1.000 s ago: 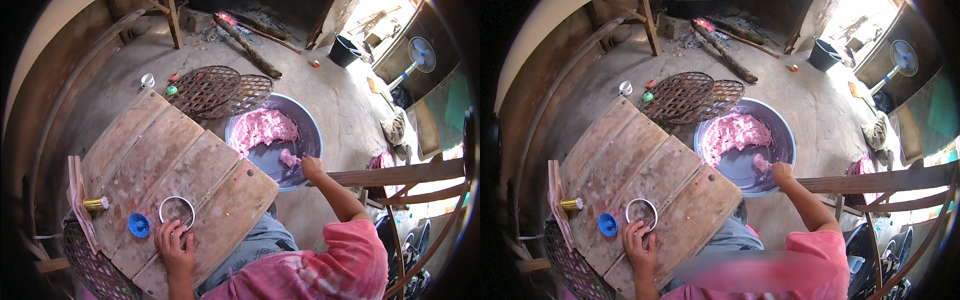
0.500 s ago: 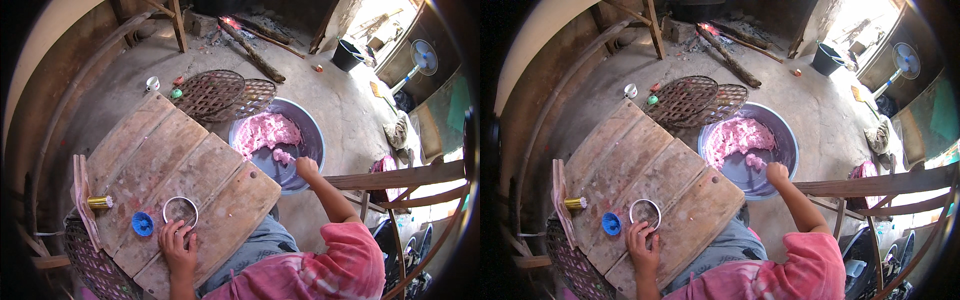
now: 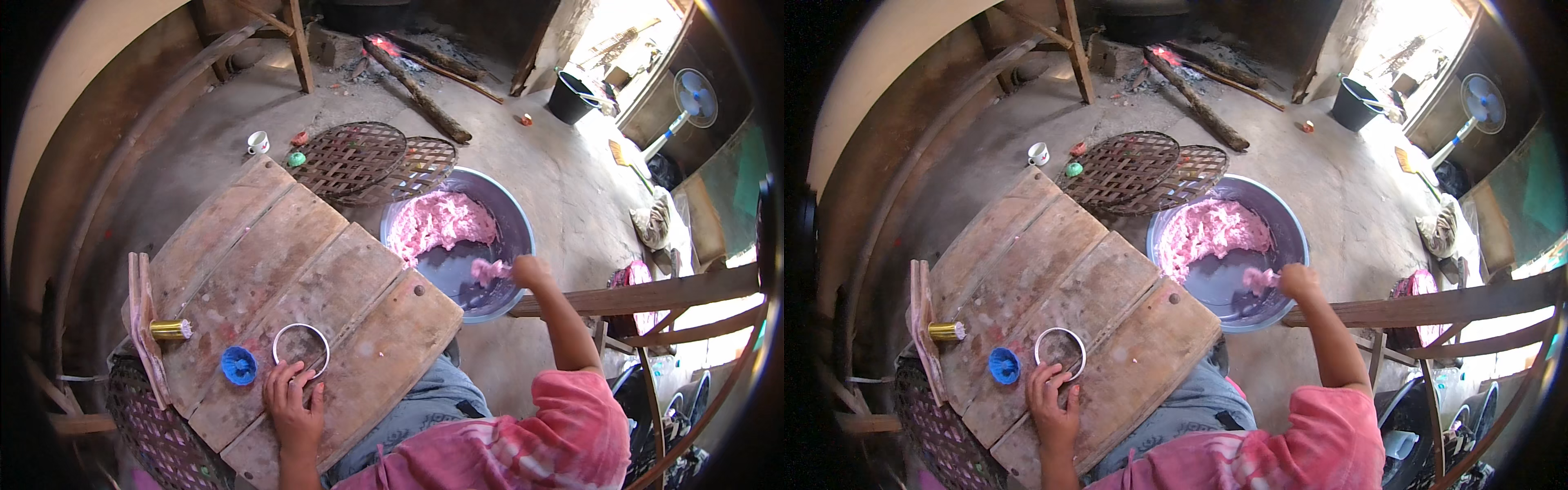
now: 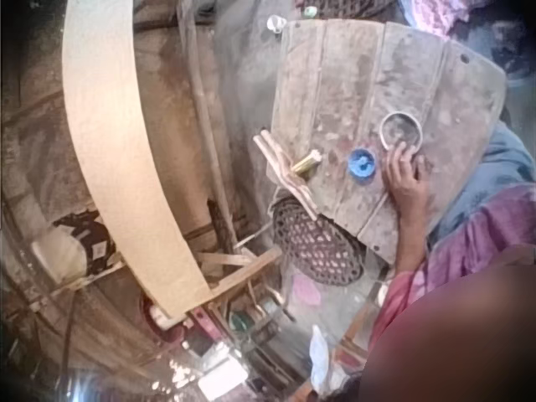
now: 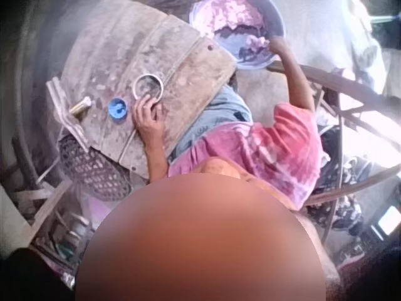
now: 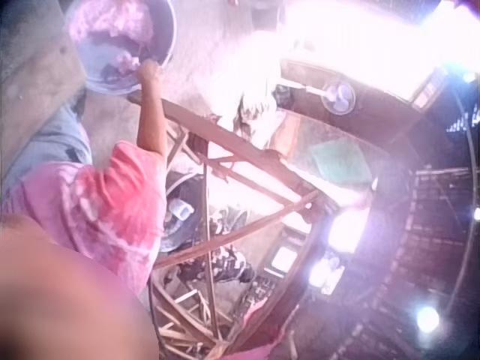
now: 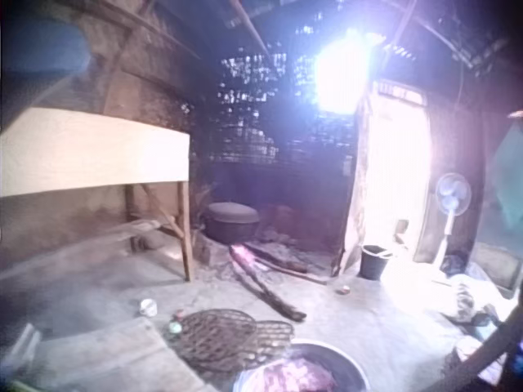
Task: The person scoops pink dough from a large bowl and places it into a handheld wooden mold. They press the dough into the mold, then eject the shaped round onto a wooden board. The person repeats this process to form multiple pink discs.
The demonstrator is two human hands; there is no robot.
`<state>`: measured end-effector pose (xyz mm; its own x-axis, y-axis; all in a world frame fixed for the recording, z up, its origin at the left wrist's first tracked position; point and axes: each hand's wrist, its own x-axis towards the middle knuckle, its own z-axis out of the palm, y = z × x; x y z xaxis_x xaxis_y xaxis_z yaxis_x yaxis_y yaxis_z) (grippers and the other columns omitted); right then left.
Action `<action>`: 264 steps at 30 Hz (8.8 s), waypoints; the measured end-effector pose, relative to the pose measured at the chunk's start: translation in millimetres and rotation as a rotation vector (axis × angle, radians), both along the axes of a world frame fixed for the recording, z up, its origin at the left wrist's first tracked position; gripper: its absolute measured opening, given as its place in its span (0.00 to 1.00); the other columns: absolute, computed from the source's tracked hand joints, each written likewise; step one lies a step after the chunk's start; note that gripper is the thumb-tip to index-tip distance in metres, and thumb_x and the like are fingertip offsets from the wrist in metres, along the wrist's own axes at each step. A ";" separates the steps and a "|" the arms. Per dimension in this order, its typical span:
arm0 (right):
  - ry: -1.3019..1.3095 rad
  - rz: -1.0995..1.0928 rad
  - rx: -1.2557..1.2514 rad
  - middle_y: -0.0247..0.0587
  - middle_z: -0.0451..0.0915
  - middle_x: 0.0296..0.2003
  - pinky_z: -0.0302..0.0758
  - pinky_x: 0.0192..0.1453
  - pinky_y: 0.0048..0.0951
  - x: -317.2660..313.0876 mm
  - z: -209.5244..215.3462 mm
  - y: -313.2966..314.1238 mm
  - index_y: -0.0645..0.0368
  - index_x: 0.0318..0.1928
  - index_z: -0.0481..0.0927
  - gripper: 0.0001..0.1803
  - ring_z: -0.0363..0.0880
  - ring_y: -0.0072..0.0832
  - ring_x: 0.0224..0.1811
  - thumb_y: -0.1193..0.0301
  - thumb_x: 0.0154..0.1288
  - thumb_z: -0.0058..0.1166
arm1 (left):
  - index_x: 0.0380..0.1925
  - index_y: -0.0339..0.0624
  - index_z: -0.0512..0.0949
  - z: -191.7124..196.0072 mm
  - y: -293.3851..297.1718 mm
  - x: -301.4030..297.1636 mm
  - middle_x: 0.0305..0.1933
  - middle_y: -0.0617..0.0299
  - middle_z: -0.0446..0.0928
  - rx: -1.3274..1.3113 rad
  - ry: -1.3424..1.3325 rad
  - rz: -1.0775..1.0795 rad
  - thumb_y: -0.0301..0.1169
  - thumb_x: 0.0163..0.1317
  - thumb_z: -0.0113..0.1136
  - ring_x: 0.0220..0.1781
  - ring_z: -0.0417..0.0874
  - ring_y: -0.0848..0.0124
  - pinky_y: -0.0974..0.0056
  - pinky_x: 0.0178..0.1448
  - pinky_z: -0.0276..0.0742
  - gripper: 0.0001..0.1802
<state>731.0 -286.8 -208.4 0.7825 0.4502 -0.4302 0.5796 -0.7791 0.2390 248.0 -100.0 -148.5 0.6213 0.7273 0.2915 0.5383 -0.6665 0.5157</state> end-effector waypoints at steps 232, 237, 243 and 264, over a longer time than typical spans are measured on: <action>0.505 0.995 0.961 0.51 0.72 0.62 0.67 0.67 0.42 -243.5 69.1 221.8 0.59 0.65 0.69 0.26 0.72 0.44 0.63 0.66 0.70 0.54 | 0.69 0.49 0.63 -24.6 -75.1 -84.8 0.77 0.56 0.53 0.019 0.091 0.542 0.53 0.65 0.53 0.80 0.47 0.56 0.47 0.81 0.35 0.36; 0.902 0.705 1.204 0.43 0.76 0.58 0.67 0.66 0.35 -235.1 91.1 206.9 0.60 0.61 0.74 0.22 0.73 0.34 0.61 0.77 0.66 0.52 | 0.63 0.46 0.70 -23.7 -81.3 -85.2 0.74 0.55 0.59 0.048 0.105 0.449 0.49 0.66 0.53 0.77 0.55 0.55 0.47 0.80 0.44 0.30; 0.593 0.766 0.755 0.44 0.83 0.46 0.73 0.57 0.29 -198.8 126.2 173.4 0.65 0.49 0.82 0.26 0.78 0.30 0.50 0.85 0.47 0.45 | 0.60 0.39 0.73 -16.3 -102.3 -67.6 0.69 0.53 0.67 0.022 -0.010 0.051 0.43 0.67 0.54 0.72 0.66 0.59 0.52 0.76 0.56 0.26; 0.159 1.095 1.196 0.48 0.79 0.39 0.73 0.47 0.45 -193.5 60.3 360.9 0.60 0.37 0.81 0.06 0.77 0.49 0.41 0.77 0.58 0.56 | 0.50 0.46 0.79 21.4 -21.6 -106.4 0.58 0.58 0.76 0.117 0.063 0.494 0.35 0.60 0.63 0.65 0.71 0.54 0.47 0.71 0.61 0.17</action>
<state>537.5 74.1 -148.0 -0.1343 0.8478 0.5130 0.9084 0.3123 -0.2782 141.6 -121.6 -127.1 0.2308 0.9034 0.3614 0.8315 -0.3760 0.4089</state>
